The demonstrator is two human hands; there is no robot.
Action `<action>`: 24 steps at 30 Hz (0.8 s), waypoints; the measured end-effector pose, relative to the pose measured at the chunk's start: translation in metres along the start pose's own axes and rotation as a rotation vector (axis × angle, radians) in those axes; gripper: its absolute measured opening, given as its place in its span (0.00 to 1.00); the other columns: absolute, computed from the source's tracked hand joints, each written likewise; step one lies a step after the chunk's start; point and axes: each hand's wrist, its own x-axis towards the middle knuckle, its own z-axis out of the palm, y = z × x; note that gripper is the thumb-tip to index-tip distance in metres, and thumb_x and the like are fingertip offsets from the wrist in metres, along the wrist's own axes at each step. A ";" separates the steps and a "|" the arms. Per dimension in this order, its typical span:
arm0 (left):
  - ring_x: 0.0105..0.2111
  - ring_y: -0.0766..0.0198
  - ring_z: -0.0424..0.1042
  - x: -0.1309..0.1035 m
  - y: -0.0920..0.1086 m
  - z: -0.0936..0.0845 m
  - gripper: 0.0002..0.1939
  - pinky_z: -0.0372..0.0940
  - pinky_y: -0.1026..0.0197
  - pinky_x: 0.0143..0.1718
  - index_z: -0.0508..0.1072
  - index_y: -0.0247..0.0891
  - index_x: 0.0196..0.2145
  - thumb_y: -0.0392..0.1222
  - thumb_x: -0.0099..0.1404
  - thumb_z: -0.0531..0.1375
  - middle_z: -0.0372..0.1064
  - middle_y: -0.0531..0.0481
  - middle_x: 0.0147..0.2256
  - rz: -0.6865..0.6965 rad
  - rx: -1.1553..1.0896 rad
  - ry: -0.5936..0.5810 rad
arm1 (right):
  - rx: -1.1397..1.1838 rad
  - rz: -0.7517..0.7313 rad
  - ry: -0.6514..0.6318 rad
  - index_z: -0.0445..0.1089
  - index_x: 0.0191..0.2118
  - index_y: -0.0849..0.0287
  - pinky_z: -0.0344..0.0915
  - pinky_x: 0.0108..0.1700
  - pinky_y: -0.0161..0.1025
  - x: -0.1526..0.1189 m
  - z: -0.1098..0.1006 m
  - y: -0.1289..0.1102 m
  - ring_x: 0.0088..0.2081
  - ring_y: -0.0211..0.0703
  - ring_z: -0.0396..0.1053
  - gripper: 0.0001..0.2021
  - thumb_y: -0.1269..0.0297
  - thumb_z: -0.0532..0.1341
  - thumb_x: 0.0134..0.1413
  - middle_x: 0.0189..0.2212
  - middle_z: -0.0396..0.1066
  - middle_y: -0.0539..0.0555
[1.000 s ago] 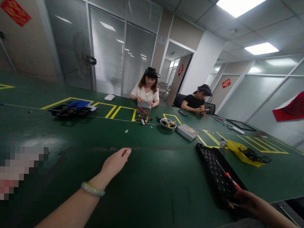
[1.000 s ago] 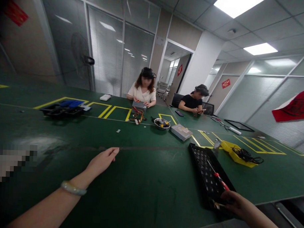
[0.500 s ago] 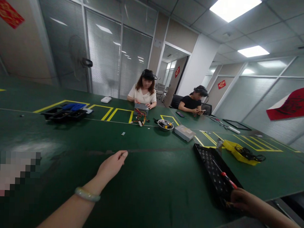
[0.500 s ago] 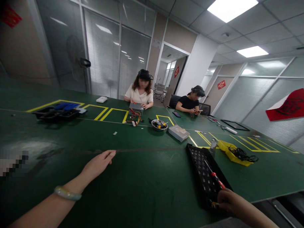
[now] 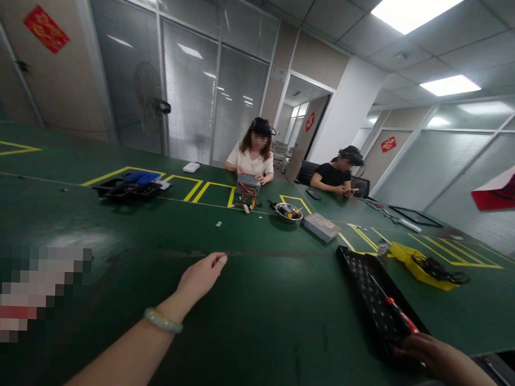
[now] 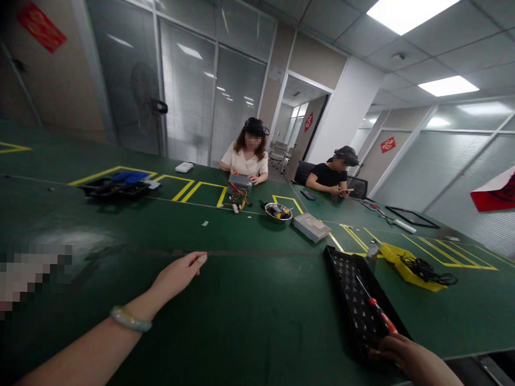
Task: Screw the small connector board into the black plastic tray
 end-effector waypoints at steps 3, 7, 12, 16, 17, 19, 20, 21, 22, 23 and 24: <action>0.34 0.55 0.74 -0.001 0.000 0.001 0.31 0.62 0.59 0.31 0.66 0.47 0.60 0.64 0.71 0.41 0.75 0.48 0.39 -0.006 0.004 0.001 | 0.089 0.102 -0.013 0.80 0.38 0.52 0.73 0.44 0.44 0.000 -0.004 0.024 0.41 0.57 0.77 0.18 0.50 0.58 0.49 0.39 0.79 0.59; 0.38 0.54 0.75 -0.001 0.001 0.000 0.30 0.62 0.59 0.32 0.67 0.47 0.60 0.63 0.71 0.42 0.76 0.48 0.40 -0.003 0.010 0.010 | 0.000 0.147 -0.087 0.81 0.32 0.53 0.73 0.40 0.48 0.002 -0.013 0.034 0.38 0.59 0.78 0.20 0.45 0.57 0.47 0.34 0.79 0.61; 0.34 0.56 0.74 -0.002 0.001 0.000 0.29 0.61 0.60 0.29 0.67 0.47 0.60 0.62 0.71 0.44 0.76 0.48 0.39 0.005 0.013 0.010 | 0.007 0.199 -0.109 0.80 0.27 0.48 0.71 0.39 0.51 0.004 -0.003 0.027 0.36 0.60 0.77 0.20 0.44 0.54 0.48 0.31 0.79 0.59; 0.33 0.58 0.74 -0.004 0.002 -0.001 0.28 0.61 0.61 0.28 0.66 0.47 0.60 0.61 0.71 0.44 0.76 0.49 0.39 0.011 0.018 0.011 | 0.027 0.277 -0.103 0.79 0.26 0.45 0.70 0.39 0.54 0.004 0.006 0.035 0.35 0.61 0.77 0.17 0.47 0.55 0.45 0.30 0.79 0.58; 0.33 0.58 0.74 -0.004 0.002 -0.001 0.28 0.61 0.61 0.28 0.66 0.47 0.60 0.61 0.71 0.44 0.76 0.49 0.39 0.013 0.020 0.013 | 0.029 0.287 -0.103 0.79 0.27 0.45 0.69 0.39 0.54 0.003 0.006 0.038 0.36 0.61 0.77 0.16 0.47 0.55 0.45 0.31 0.79 0.58; 0.33 0.58 0.74 -0.005 0.003 -0.001 0.28 0.61 0.61 0.28 0.66 0.47 0.60 0.61 0.71 0.45 0.76 0.49 0.39 0.016 0.022 0.014 | 0.030 0.297 -0.104 0.79 0.28 0.44 0.69 0.40 0.53 0.002 0.006 0.043 0.36 0.61 0.77 0.14 0.49 0.56 0.45 0.32 0.79 0.58; 0.33 0.58 0.74 -0.005 0.003 -0.001 0.28 0.61 0.61 0.28 0.66 0.46 0.61 0.60 0.71 0.45 0.76 0.49 0.39 0.016 0.022 0.012 | 0.020 0.295 -0.107 0.79 0.28 0.44 0.69 0.40 0.52 0.002 0.006 0.045 0.36 0.60 0.77 0.14 0.50 0.56 0.46 0.32 0.79 0.58; 0.32 0.59 0.74 -0.005 0.003 -0.001 0.28 0.61 0.61 0.28 0.66 0.46 0.61 0.60 0.71 0.45 0.76 0.49 0.39 0.015 0.023 0.010 | 0.004 0.294 -0.119 0.78 0.27 0.45 0.69 0.39 0.52 0.002 0.006 0.046 0.36 0.59 0.77 0.13 0.51 0.56 0.46 0.32 0.79 0.58; 0.32 0.59 0.74 -0.005 0.003 -0.001 0.28 0.61 0.61 0.27 0.66 0.46 0.61 0.60 0.71 0.45 0.76 0.49 0.40 0.015 0.024 0.010 | -0.012 0.293 -0.134 0.78 0.27 0.45 0.69 0.38 0.51 0.002 0.006 0.046 0.35 0.59 0.77 0.13 0.53 0.56 0.46 0.32 0.79 0.58; 0.32 0.59 0.74 -0.005 0.003 -0.001 0.28 0.61 0.61 0.27 0.66 0.46 0.61 0.60 0.71 0.45 0.76 0.49 0.40 0.015 0.026 0.013 | -0.030 0.281 -0.137 0.78 0.27 0.45 0.69 0.37 0.50 0.003 0.006 0.045 0.35 0.58 0.77 0.13 0.54 0.56 0.47 0.31 0.79 0.58; 0.33 0.58 0.74 -0.005 0.004 -0.001 0.28 0.60 0.61 0.28 0.66 0.46 0.61 0.60 0.71 0.46 0.76 0.49 0.41 0.017 0.030 0.018 | -0.052 0.264 -0.129 0.78 0.27 0.45 0.69 0.36 0.49 0.003 0.006 0.044 0.34 0.57 0.77 0.13 0.55 0.56 0.48 0.31 0.79 0.58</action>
